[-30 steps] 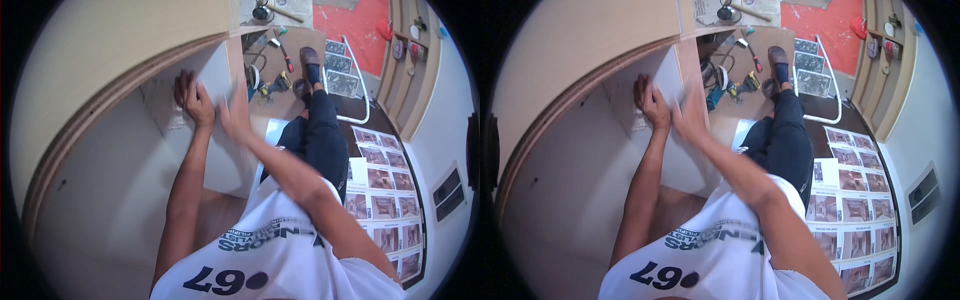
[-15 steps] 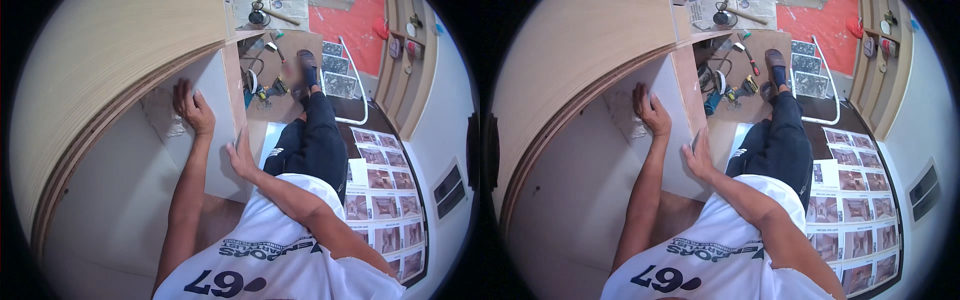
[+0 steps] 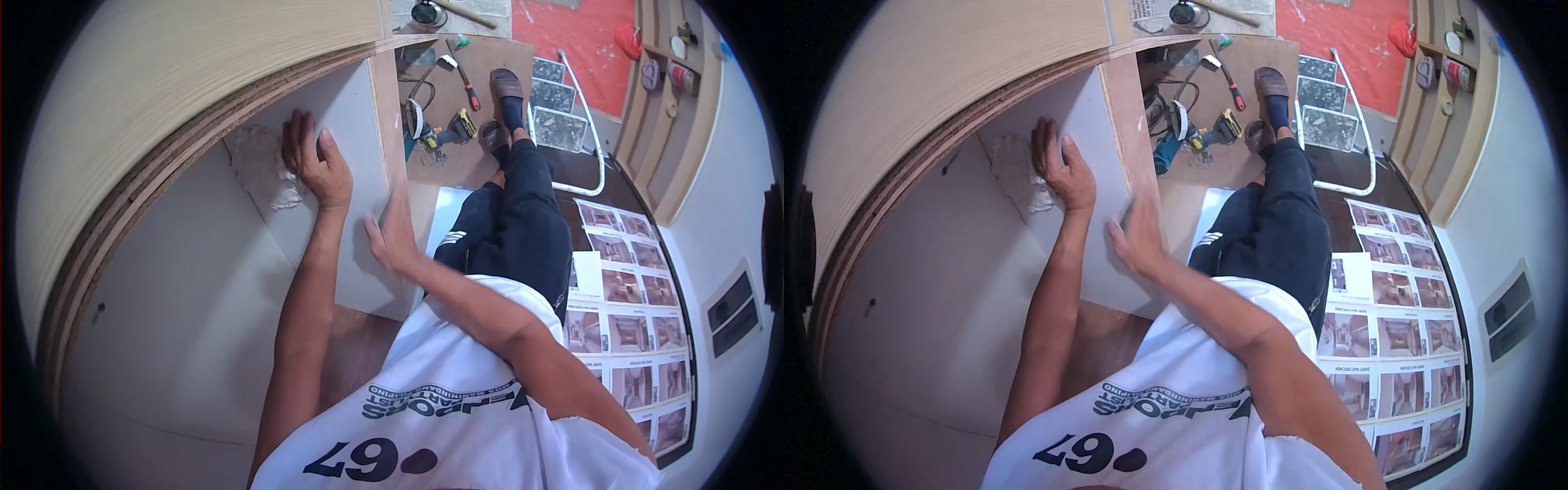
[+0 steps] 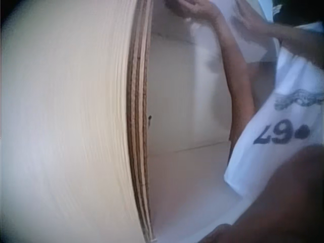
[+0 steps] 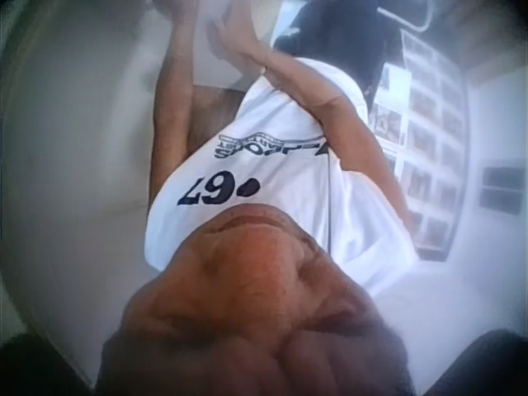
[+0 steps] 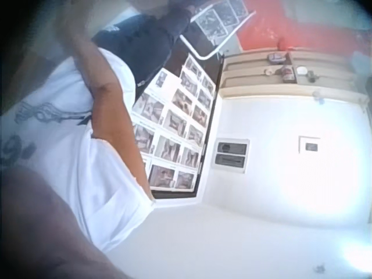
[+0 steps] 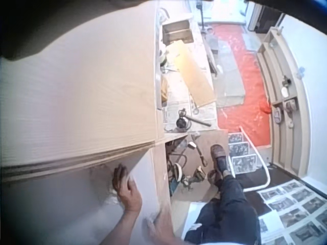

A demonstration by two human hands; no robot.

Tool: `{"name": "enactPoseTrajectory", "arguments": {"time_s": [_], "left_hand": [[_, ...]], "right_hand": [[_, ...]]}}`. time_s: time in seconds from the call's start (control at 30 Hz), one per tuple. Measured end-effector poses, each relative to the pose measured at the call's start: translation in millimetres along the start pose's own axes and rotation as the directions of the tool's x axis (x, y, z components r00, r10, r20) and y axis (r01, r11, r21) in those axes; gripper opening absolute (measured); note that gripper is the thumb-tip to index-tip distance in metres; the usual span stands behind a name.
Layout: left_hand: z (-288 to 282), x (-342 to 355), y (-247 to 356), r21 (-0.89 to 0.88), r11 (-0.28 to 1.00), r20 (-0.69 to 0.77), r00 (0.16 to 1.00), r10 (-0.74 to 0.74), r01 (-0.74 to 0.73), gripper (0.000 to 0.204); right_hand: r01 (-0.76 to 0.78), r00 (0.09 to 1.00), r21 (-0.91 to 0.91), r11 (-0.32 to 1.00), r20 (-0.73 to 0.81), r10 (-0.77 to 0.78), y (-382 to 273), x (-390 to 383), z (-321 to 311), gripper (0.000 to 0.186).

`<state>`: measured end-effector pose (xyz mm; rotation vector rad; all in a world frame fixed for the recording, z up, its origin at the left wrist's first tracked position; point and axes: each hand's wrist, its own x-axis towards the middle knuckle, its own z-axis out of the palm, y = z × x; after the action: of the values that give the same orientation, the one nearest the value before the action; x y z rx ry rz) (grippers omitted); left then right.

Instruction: The person positions a white cabinet panel into an overhead opening, hammers it into place, and then uses a utility knife to trim excess material along the edges. The person works on a stepladder in a room under renovation.

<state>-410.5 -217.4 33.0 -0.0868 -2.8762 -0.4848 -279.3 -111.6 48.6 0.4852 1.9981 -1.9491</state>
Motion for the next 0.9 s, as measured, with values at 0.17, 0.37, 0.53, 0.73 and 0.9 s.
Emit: {"name": "enactPoseTrajectory", "arguments": {"time_s": [0.17, 0.37, 0.53, 0.73, 0.9], "left_hand": [[3, 4, -1, -0.04, 0.999, 0.051, 0.999, 0.009, -0.007, 0.034], [-1, -4, -3, 0.032, 0.999, 0.036, 0.999, -0.008, 0.007, 0.036], [6, 8, 4, -0.037, 0.997, 0.019, 0.998, 0.066, -0.066, 0.033], [-3, 0, 3, 0.039, 0.999, 0.03, 0.999, 0.032, -0.033, 0.034], [3, 6, 3, 0.022, 0.997, 0.038, 0.996, 0.079, -0.08, 0.035]], "right_hand": [[0.095, 0.961, -0.028, 0.995, -0.257, -0.099, -60, 164, -16, 0.081], [0.045, 0.999, -0.077, 0.996, 0.003, -0.045, 10, -29, 4, 0.085], [0.066, 0.987, -0.082, 0.994, -0.144, -0.077, -48, 119, -16, 0.078], [-0.055, 0.997, -0.101, 0.993, 0.041, 0.059, 8, -14, 3, 0.086], [0.076, 0.982, -0.114, 0.991, -0.165, -0.094, -72, 142, -23, 0.081]]}}
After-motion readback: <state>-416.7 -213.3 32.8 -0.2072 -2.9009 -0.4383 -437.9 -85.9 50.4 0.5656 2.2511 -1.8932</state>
